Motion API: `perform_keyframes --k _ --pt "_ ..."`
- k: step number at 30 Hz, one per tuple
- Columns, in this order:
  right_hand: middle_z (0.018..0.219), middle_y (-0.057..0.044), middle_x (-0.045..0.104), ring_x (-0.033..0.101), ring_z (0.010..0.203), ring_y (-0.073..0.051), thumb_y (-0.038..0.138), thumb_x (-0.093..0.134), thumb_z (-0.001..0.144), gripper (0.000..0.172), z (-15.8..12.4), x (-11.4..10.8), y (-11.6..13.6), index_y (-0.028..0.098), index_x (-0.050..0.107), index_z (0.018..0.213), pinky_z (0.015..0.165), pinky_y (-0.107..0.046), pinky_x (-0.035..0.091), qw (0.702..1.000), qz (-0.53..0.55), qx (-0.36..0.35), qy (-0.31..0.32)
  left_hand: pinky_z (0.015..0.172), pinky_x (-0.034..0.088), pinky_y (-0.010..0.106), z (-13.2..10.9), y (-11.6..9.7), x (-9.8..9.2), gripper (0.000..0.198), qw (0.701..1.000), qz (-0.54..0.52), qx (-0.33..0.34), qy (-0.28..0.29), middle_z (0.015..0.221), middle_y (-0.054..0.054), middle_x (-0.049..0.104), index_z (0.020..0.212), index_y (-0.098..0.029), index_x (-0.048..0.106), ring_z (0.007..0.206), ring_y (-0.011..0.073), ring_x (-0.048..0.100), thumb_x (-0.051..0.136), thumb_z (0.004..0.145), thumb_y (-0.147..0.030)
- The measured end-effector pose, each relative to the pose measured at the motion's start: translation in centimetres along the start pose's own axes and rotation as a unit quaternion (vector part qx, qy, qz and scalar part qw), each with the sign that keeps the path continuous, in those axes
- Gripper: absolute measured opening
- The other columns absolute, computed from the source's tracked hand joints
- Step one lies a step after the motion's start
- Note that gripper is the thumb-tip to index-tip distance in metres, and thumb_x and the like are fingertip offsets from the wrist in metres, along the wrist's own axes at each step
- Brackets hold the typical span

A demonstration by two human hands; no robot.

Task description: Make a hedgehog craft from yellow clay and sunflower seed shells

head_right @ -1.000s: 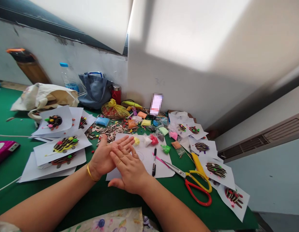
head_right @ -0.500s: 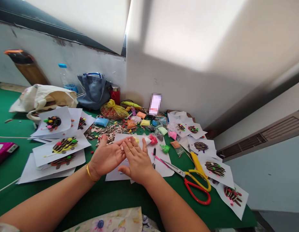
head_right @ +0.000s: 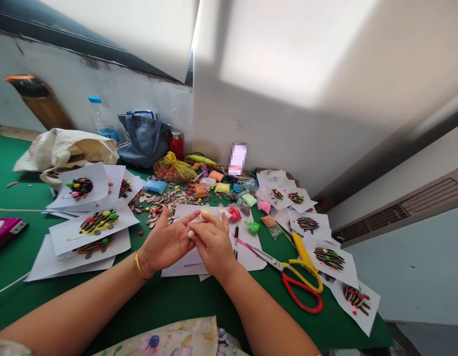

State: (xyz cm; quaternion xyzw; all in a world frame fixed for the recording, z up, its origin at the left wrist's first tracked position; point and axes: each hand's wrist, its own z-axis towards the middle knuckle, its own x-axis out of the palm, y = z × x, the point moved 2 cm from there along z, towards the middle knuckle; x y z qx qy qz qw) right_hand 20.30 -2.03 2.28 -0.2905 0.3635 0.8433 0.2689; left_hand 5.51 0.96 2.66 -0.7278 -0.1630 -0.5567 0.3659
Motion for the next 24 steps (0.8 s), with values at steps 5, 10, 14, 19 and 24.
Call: perform_keyframes --k 5,10,14,19,24 --pt "0.101 -0.002 0.069 0.06 0.106 -0.021 0.018 0.059 0.088 0.059 -0.2 -0.3 -0.5 0.03 0.039 0.142 0.115 -0.055 0.023 0.994 0.073 0.033 -0.072 0.084 0.048 0.03 0.2 0.8 -0.1 0.059 0.989 0.137 0.027 -0.039 0.123 0.011 0.062 0.126 -0.021 0.056 0.102 0.0189 0.061 0.052 0.086 -0.064" --pt "0.101 -0.002 0.068 0.058 0.109 -0.021 0.017 0.057 0.088 0.061 -0.3 -0.8 -0.8 0.031 0.035 0.144 0.112 -0.055 0.029 0.993 0.071 0.027 -0.086 0.069 0.044 0.025 0.5 0.7 -1.2 0.033 0.881 0.45 0.065 -0.133 0.092 0.005 0.068 0.093 -0.018 0.071 0.081 0.0152 0.059 0.078 0.072 -0.042" --pt "0.117 -0.006 0.063 0.053 0.117 -0.024 0.021 0.061 0.085 0.055 -0.3 -0.8 -1.1 0.029 0.046 0.137 0.108 -0.049 0.037 0.995 0.064 0.021 -0.076 0.065 0.043 0.026 0.6 0.5 -1.4 0.031 0.852 0.495 0.087 -0.146 0.075 0.003 0.067 0.078 -0.016 0.07 0.068 0.0135 0.055 0.07 0.077 -0.047" --pt "0.114 -0.008 0.063 0.054 0.113 -0.025 0.039 0.067 0.085 0.034 -0.3 -0.6 -1.8 0.026 0.065 0.116 0.1 -0.043 0.045 0.991 0.115 0.07 -0.024 0.066 0.043 0.027 0.5 0.3 -1.4 0.033 0.826 0.53 0.119 -0.15 0.069 0.002 0.064 0.075 -0.016 0.07 0.066 0.0139 0.053 0.069 0.077 -0.048" --pt "0.098 -0.006 0.066 0.06 0.099 -0.022 0.038 0.066 0.086 0.019 -0.3 -0.5 -2.0 0.026 0.072 0.1 0.091 -0.039 0.049 0.974 0.192 0.119 -0.029 0.067 0.045 0.029 0.5 0.6 -1.4 0.035 0.842 0.515 0.091 -0.134 0.073 0.005 0.068 0.081 -0.015 0.072 0.069 0.016 0.058 0.069 0.077 -0.05"
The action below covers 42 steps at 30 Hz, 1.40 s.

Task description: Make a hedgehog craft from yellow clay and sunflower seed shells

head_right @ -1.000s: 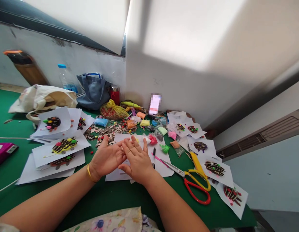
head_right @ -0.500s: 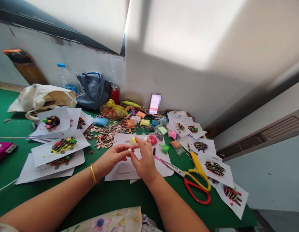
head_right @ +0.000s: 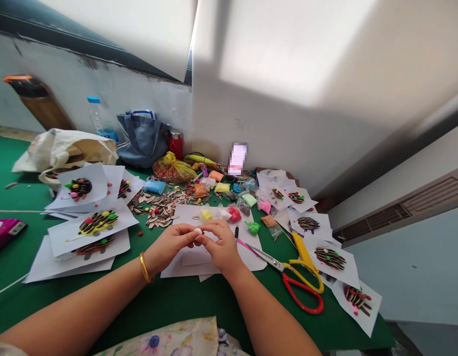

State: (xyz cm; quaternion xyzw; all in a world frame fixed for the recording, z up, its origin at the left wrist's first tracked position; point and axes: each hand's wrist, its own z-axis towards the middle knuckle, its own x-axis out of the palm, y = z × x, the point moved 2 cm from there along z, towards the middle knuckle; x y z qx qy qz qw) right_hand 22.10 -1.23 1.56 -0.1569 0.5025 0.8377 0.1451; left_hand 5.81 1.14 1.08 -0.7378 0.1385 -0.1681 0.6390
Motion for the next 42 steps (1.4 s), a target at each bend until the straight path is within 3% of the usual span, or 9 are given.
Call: perform_keyframes --k 4,8,12,17,22,27,32,36,42 --pt "0.094 -0.006 0.065 0.061 0.095 -0.02 0.034 0.065 0.087 0.014 0.1 -0.19 0.13 0.024 0.072 0.093 0.089 -0.037 0.049 0.999 0.02 0.018 -0.024 0.07 0.048 0.03 0.0 -0.18 0.09 0.035 1.0 -0.001 0.002 0.015 0.082 0.007 0.071 0.091 -0.016 0.074 0.076 0.0184 0.063 0.068 0.078 -0.048" --pt "0.094 -0.005 0.066 0.061 0.094 -0.02 0.032 0.063 0.088 0.012 0.13 -0.2 0.13 0.022 0.07 0.087 0.09 -0.036 0.048 0.999 0.006 0.036 -0.033 0.077 0.052 0.033 0.13 -0.16 -0.1 0.035 0.997 0.024 0.06 -0.036 0.093 0.007 0.072 0.095 -0.018 0.072 0.085 0.0215 0.065 0.077 0.071 -0.043" --pt "0.097 -0.006 0.067 0.061 0.097 -0.021 0.035 0.059 0.09 0.018 0.08 0.07 0.04 0.022 0.07 0.091 0.091 -0.037 0.048 0.999 0.005 0.033 -0.005 0.079 0.053 0.037 0.13 -0.01 -0.22 0.032 0.989 0.053 0.106 -0.087 0.091 0.006 0.072 0.093 -0.019 0.071 0.084 0.0224 0.066 0.077 0.07 -0.042" --pt "0.102 -0.007 0.069 0.062 0.098 -0.021 0.038 0.052 0.093 0.025 -0.05 0.08 -0.29 0.022 0.069 0.1 0.088 -0.036 0.049 0.998 0.01 0.055 0.01 0.071 0.053 0.033 0.16 -0.38 -0.39 0.028 0.987 0.069 0.1 -0.107 0.082 0.005 0.072 0.083 -0.018 0.072 0.077 0.0209 0.065 0.075 0.071 -0.044" --pt "0.097 -0.004 0.07 0.062 0.092 -0.021 0.042 0.058 0.089 0.024 -0.1 0.3 -0.54 0.021 0.069 0.095 0.083 -0.033 0.048 0.996 0.002 0.084 0.038 0.068 0.051 0.03 0.31 -0.26 -0.4 0.027 0.991 0.046 0.088 -0.09 0.08 0.005 0.07 0.08 -0.017 0.072 0.074 0.0188 0.063 0.077 0.069 -0.042" --pt "0.085 -0.003 0.068 0.061 0.084 -0.019 0.04 0.055 0.091 0.024 0.01 0.21 -0.43 0.02 0.067 0.083 0.078 -0.031 0.048 0.995 0.0 0.094 0.013 0.067 0.05 0.03 0.41 0.35 -0.39 0.039 0.995 0.035 0.068 -0.064 0.079 0.004 0.07 0.1 -0.018 0.071 0.071 0.0182 0.063 0.077 0.07 -0.042" --pt "0.085 -0.003 0.067 0.06 0.086 -0.02 0.039 0.055 0.091 0.022 -0.19 0.28 -0.24 0.021 0.066 0.085 0.08 -0.032 0.046 0.997 -0.039 0.063 0.001 0.063 0.048 0.028 0.35 0.18 -0.52 0.033 0.988 0.126 0.061 -0.062 0.073 0.005 0.069 0.08 -0.017 0.071 0.068 0.018 0.061 0.07 0.075 -0.049" --pt "0.091 -0.003 0.069 0.06 0.088 -0.02 0.039 0.058 0.089 0.02 -0.26 0.42 -0.53 0.022 0.068 0.094 0.08 -0.032 0.047 0.997 -0.035 0.076 0.005 0.061 0.046 0.027 0.26 -0.11 -0.52 0.032 0.984 0.157 0.059 -0.055 0.071 0.004 0.069 0.078 -0.017 0.07 0.066 0.0174 0.061 0.068 0.076 -0.049" --pt "0.084 -0.002 0.07 0.062 0.082 -0.018 0.032 0.059 0.087 0.015 0.0 0.21 -0.69 0.021 0.069 0.084 0.077 -0.03 0.048 0.994 -0.018 0.105 -0.002 0.065 0.047 0.028 0.32 0.26 -0.24 0.03 0.988 0.14 0.05 -0.042 0.078 0.005 0.07 0.079 -0.018 0.069 0.071 0.0183 0.061 0.072 0.071 -0.046"
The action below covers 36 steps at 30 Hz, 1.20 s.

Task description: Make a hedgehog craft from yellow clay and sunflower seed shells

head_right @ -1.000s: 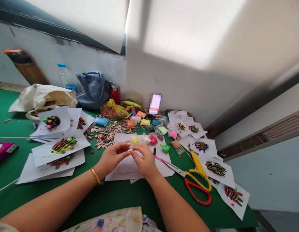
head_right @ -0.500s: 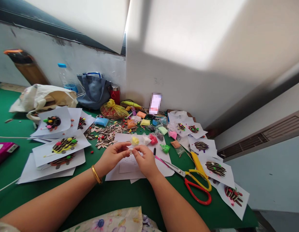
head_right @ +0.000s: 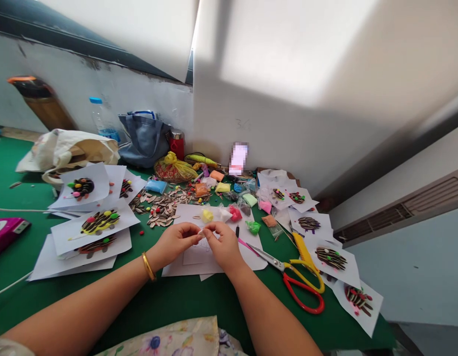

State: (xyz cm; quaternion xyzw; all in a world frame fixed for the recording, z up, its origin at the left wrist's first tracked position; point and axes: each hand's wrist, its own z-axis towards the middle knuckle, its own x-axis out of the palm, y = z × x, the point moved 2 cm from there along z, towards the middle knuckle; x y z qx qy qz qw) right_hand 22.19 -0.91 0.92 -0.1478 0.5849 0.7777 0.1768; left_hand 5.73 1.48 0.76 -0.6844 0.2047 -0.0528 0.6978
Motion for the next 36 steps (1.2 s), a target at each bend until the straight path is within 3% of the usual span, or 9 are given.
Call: perform_keyframes --k 5,9,11,14,17,22,28,32,36 --pt "0.094 -0.004 0.071 0.064 0.087 -0.02 0.037 0.058 0.088 0.021 0.0 0.4 -0.3 0.022 0.07 0.096 0.078 -0.032 0.05 0.997 0.056 0.029 0.038 0.064 0.048 0.029 0.2 0.1 -0.1 0.03 0.998 -0.06 -0.011 0.012 0.073 0.004 0.066 0.08 -0.016 0.066 0.068 0.0174 0.06 0.073 0.07 -0.044" --pt "0.095 -0.004 0.07 0.064 0.084 -0.019 0.034 0.064 0.082 0.024 0.3 0.1 -1.4 0.02 0.066 0.101 0.077 -0.032 0.05 0.999 0.024 0.041 -0.008 0.068 0.048 0.031 0.8 0.3 -1.2 0.035 0.999 -0.029 -0.004 0.015 0.08 0.005 0.068 0.1 -0.018 0.068 0.073 0.0197 0.063 0.071 0.072 -0.038" --pt "0.089 -0.003 0.07 0.064 0.082 -0.019 0.033 0.064 0.082 0.018 0.5 0.0 -1.8 0.02 0.067 0.095 0.074 -0.031 0.049 0.999 -0.007 0.041 0.021 0.069 0.047 0.031 1.1 0.5 -2.1 0.024 0.997 0.065 0.034 -0.023 0.081 0.005 0.069 0.091 -0.021 0.071 0.075 0.0208 0.062 0.07 0.072 -0.034" --pt "0.086 -0.001 0.071 0.064 0.08 -0.018 0.029 0.06 0.083 0.011 0.3 0.2 -1.7 0.023 0.069 0.085 0.072 -0.03 0.048 0.992 -0.059 0.029 0.105 0.064 0.045 0.03 1.4 0.9 -2.8 0.007 0.987 0.148 0.07 -0.003 0.074 0.004 0.067 0.073 -0.023 0.071 0.071 0.021 0.059 0.068 0.069 -0.028" --pt "0.086 0.0 0.072 0.064 0.081 -0.019 0.023 0.059 0.083 0.013 0.1 0.6 -1.1 0.025 0.071 0.086 0.072 -0.03 0.046 0.983 -0.121 -0.005 0.14 0.064 0.044 0.03 1.3 1.3 -2.8 0.003 0.981 0.171 0.088 0.019 0.069 0.003 0.066 0.069 -0.025 0.071 0.065 0.0205 0.056 0.069 0.067 -0.025" --pt "0.085 -0.001 0.072 0.062 0.082 -0.02 0.02 0.058 0.083 0.014 -0.1 1.0 -0.8 0.024 0.071 0.085 0.074 -0.03 0.044 0.982 -0.149 -0.018 0.118 0.073 0.044 0.032 0.9 0.8 -2.3 0.011 0.973 0.193 0.123 0.024 0.077 0.007 0.069 0.071 -0.024 0.073 0.076 0.0232 0.06 0.065 0.076 -0.03" --pt "0.089 -0.002 0.069 0.06 0.083 -0.017 0.031 0.056 0.087 0.016 0.1 0.5 -1.2 0.021 0.067 0.092 0.074 -0.028 0.044 0.998 -0.016 0.032 0.059 0.066 0.045 0.028 0.6 0.4 -1.5 0.025 0.987 0.157 0.013 0.037 0.079 0.002 0.068 0.086 -0.02 0.066 0.072 0.0186 0.061 0.065 0.077 -0.043" --pt "0.093 -0.002 0.068 0.06 0.086 -0.017 0.036 0.06 0.086 0.02 0.1 0.6 -1.0 0.021 0.066 0.097 0.075 -0.027 0.044 0.997 0.016 0.035 0.065 0.068 0.046 0.028 0.6 0.6 -0.9 0.023 0.996 0.087 0.027 0.023 0.083 0.003 0.068 0.084 -0.018 0.065 0.075 0.0172 0.06 0.062 0.079 -0.04" --pt "0.086 -0.001 0.067 0.058 0.081 -0.016 0.034 0.06 0.086 0.016 0.2 0.6 -0.7 0.02 0.067 0.088 0.075 -0.027 0.043 0.998 0.022 0.028 0.058 0.067 0.046 0.028 0.7 0.7 -0.8 0.025 0.997 0.063 0.031 0.031 0.082 0.003 0.067 0.084 -0.016 0.065 0.074 0.0168 0.059 0.063 0.079 -0.041"
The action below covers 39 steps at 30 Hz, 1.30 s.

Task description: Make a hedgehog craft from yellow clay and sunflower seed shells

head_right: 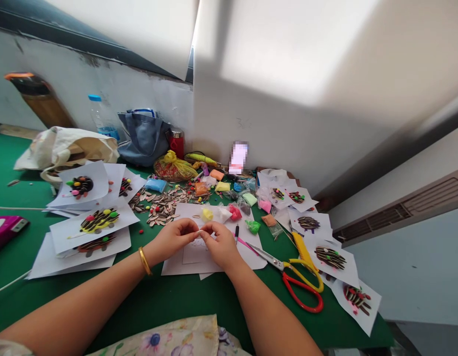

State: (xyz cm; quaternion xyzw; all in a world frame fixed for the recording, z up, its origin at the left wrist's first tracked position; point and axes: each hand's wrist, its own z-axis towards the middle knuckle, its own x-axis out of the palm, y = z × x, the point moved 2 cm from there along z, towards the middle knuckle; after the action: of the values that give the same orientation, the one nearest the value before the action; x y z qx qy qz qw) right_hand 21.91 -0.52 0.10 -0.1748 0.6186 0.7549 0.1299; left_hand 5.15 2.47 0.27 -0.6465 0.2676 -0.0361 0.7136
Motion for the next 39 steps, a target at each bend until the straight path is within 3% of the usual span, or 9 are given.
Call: perform_keyframes --k 6,13,18,22,25,28,35,39 --pt "0.084 -0.002 0.066 0.059 0.078 -0.017 0.04 0.064 0.083 0.022 0.1 0.1 -0.6 0.019 0.066 0.09 0.073 -0.028 0.046 0.996 0.068 0.052 -0.006 0.063 0.045 0.026 -0.1 0.0 0.1 0.031 1.0 0.002 -0.002 -0.005 0.078 0.0 0.064 0.09 -0.017 0.064 0.069 0.0145 0.056 0.071 0.072 -0.042" --pt "0.086 -0.003 0.068 0.062 0.081 -0.019 0.038 0.063 0.083 0.02 0.1 0.4 -1.1 0.02 0.067 0.09 0.076 -0.03 0.049 0.995 0.084 0.059 -0.004 0.065 0.044 0.026 -0.5 -0.5 0.2 0.017 0.994 0.095 0.024 -0.039 0.08 0.0 0.067 0.087 -0.019 0.066 0.07 0.0145 0.058 0.066 0.077 -0.034" --pt "0.09 -0.004 0.07 0.064 0.083 -0.019 0.037 0.06 0.087 0.022 0.0 0.0 -0.8 0.02 0.067 0.1 0.078 -0.032 0.05 0.996 0.085 0.036 0.005 0.071 0.047 0.028 -0.2 -0.5 0.1 0.025 0.999 -0.018 0.005 -0.038 0.086 0.003 0.067 0.091 -0.018 0.065 0.078 0.0166 0.061 0.067 0.077 -0.039" --pt "0.107 -0.004 0.068 0.061 0.098 -0.02 0.034 0.07 0.082 0.04 -0.1 -0.7 0.1 0.028 0.063 0.121 0.089 -0.036 0.046 0.996 0.002 -0.082 0.037 0.068 0.047 0.028 -0.1 -0.1 0.0 0.041 0.985 -0.165 -0.048 -0.009 0.077 0.0 0.063 0.103 -0.017 0.059 0.072 0.0151 0.06 0.075 0.071 -0.036" --pt "0.104 -0.003 0.069 0.059 0.1 -0.021 0.032 0.07 0.083 0.03 -0.1 -0.8 0.7 0.029 0.069 0.113 0.091 -0.036 0.044 0.989 -0.035 -0.13 0.057 0.067 0.046 0.027 -0.3 -0.1 0.2 0.052 0.965 -0.242 -0.094 0.033 0.073 -0.001 0.062 0.111 -0.017 0.054 0.069 0.0141 0.061 0.078 0.068 -0.034" --pt "0.094 -0.003 0.07 0.059 0.092 -0.02 0.029 0.068 0.086 0.019 -0.1 -0.6 0.9 0.027 0.073 0.104 0.086 -0.034 0.044 0.987 -0.058 -0.14 0.057 0.064 0.044 0.025 -0.5 -0.2 0.4 0.054 0.95 -0.278 -0.132 0.05 0.073 -0.001 0.063 0.111 -0.017 0.053 0.066 0.0123 0.06 0.08 0.067 -0.035" --pt "0.084 -0.003 0.066 0.057 0.084 -0.019 0.031 0.068 0.085 0.02 -0.1 -0.5 0.9 0.026 0.073 0.105 0.081 -0.033 0.043 0.985 -0.091 -0.134 0.064 0.068 0.044 0.026 -0.4 0.3 0.8 0.055 0.941 -0.314 -0.12 0.045 0.078 0.002 0.066 0.105 -0.017 0.055 0.071 0.0137 0.064 0.084 0.062 -0.035" --pt "0.081 -0.003 0.065 0.057 0.083 -0.019 0.033 0.067 0.086 0.019 0.0 -0.7 0.8 0.026 0.073 0.102 0.081 -0.033 0.043 0.986 -0.099 -0.119 0.056 0.068 0.045 0.026 -0.4 0.2 0.6 0.056 0.939 -0.307 -0.148 0.042 0.079 0.001 0.066 0.108 -0.017 0.056 0.069 0.0124 0.063 0.082 0.064 -0.039"
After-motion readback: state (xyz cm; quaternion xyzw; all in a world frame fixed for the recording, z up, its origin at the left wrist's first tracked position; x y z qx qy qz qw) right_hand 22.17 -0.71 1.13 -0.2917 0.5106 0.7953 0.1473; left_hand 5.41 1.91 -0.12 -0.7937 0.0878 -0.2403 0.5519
